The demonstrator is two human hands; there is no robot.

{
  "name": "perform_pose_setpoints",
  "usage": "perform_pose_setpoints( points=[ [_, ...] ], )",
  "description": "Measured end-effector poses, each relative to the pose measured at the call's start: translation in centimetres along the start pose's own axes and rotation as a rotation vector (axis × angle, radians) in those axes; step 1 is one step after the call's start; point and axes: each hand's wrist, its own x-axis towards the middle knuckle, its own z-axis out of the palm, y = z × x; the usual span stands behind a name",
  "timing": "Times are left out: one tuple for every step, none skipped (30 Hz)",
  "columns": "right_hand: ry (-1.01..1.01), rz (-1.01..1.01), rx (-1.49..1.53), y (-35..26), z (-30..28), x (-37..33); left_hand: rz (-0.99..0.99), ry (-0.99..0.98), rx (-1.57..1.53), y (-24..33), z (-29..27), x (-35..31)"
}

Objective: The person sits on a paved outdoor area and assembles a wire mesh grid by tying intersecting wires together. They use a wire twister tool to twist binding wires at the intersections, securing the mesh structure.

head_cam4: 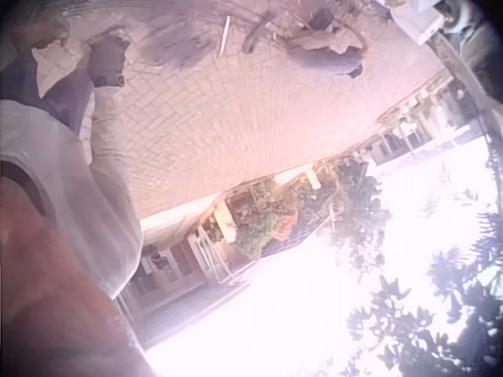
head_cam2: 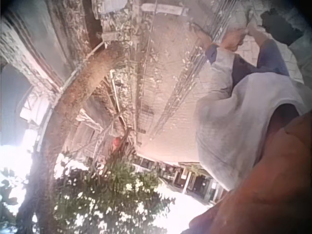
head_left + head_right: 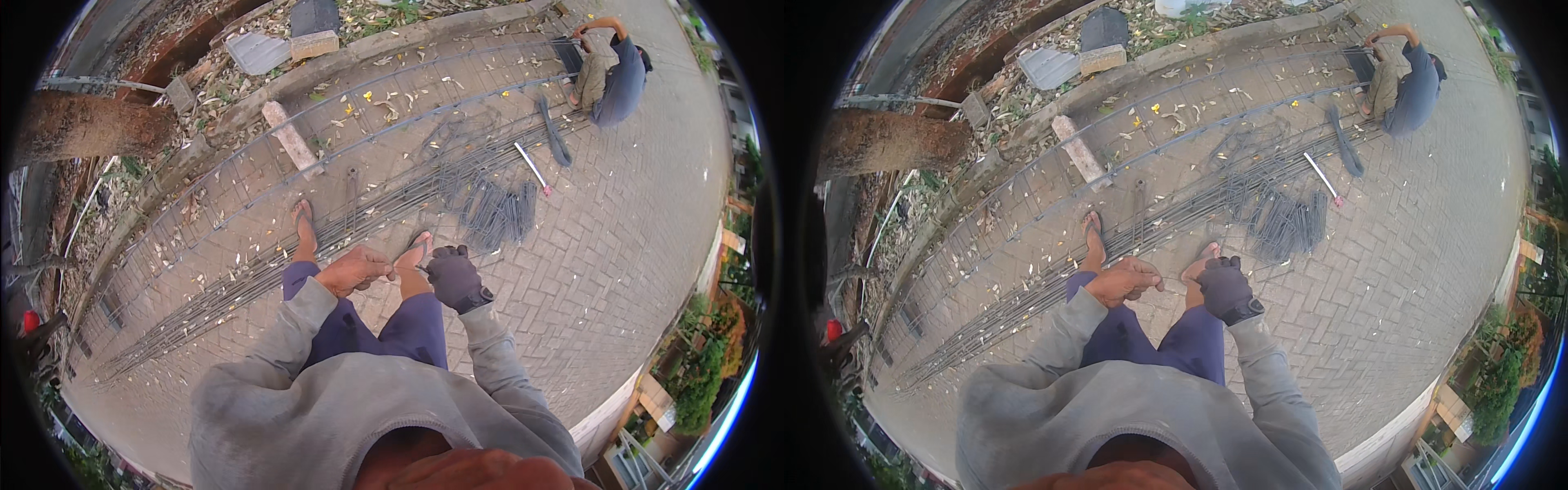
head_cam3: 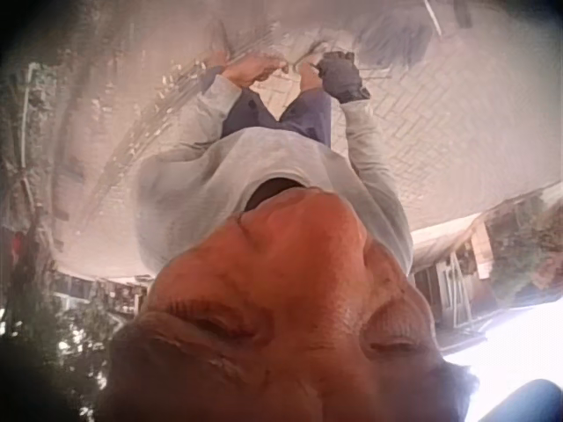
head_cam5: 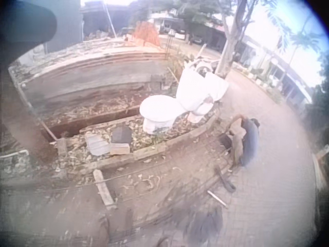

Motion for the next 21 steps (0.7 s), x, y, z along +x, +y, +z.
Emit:
perform_pose_setpoints(
  points=[
    [-0.063,0.051,-0.009,1.7,-1.1,-1.3,0.01,0.018,0.027,-0.1,1.9,1.0],
    [0.058,0.037,0.057,2.9,-1.8,-2.8,0.022,0.034,0.049,-0.4,3.9,1.9],
    [0.205,0.031,0.097,4.0,-2.8,-4.0,0.028,0.012,0.045,-0.6,5.6,2.7],
    [0.291,0.023,0.157,4.8,-3.4,-4.7,0.039,-0.013,0.051,-0.6,7.2,3.7],
    [0.313,-0.028,0.285,5.7,-4.0,-5.3,0.043,-0.021,0.083,-0.2,8.0,4.9],
    [0.245,-0.035,0.43,6.4,-4.5,-5.9,0.055,-0.062,0.081,-0.2,9.1,5.6],
    [0.154,-0.094,0.592,6.7,-4.7,-6.3,0.053,-0.085,0.093,-0.2,9.8,6.2],
    [0.094,-0.155,0.714,7.2,-4.9,-6.5,0.053,-0.116,0.106,-0.2,10.2,6.8],
    [0.002,0.046,0.876,7.4,-4.8,-6.7,0.18,-0.111,0.242,-0.1,10.3,7.4],
    [-0.015,0.016,0.964,7.6,-4.8,-6.7,0.304,-0.105,0.374,0.0,10.2,7.8],
    [-0.09,0.026,0.991,8.0,-4.9,-6.6,0.437,-0.109,0.497,0.0,9.9,8.0],
    [-0.173,0.097,0.956,8.4,-5.0,-6.3,0.428,-0.075,0.593,-0.1,9.7,8.2],
    [-0.226,0.184,1.033,8.6,-5.0,-6.1,0.425,-0.066,0.677,0.1,9.1,8.5],
    [-0.276,0.161,1.106,8.9,-5.1,-5.3,0.39,-0.055,0.745,0.3,8.7,8.7],
    [-0.319,0.175,1.153,9.3,-5.4,-4.6,0.354,-0.045,0.813,0.7,8.2,9.0],
    [-0.351,0.169,1.207,9.7,-5.7,-3.6,0.361,0.009,0.826,0.8,8.1,9.3],
    [-0.33,0.25,1.162,10.1,-6.2,-2.5,0.368,0.063,0.848,1.3,7.8,9.7],
    [-0.315,0.299,1.12,10.4,-6.5,-1.4,0.332,0.127,0.894,1.8,7.5,10.0],
    [-0.326,0.322,1.086,10.6,-6.7,0.0,0.314,0.14,0.994,2.3,7.4,10.5],
    [-0.261,0.368,0.998,10.7,-7.1,1.6,0.289,0.144,1.107,3.0,7.3,11.0],
    [-0.207,0.402,0.9,11.0,-7.8,2.9,0.291,0.202,1.118,3.4,7.8,11.8]
  ],
)
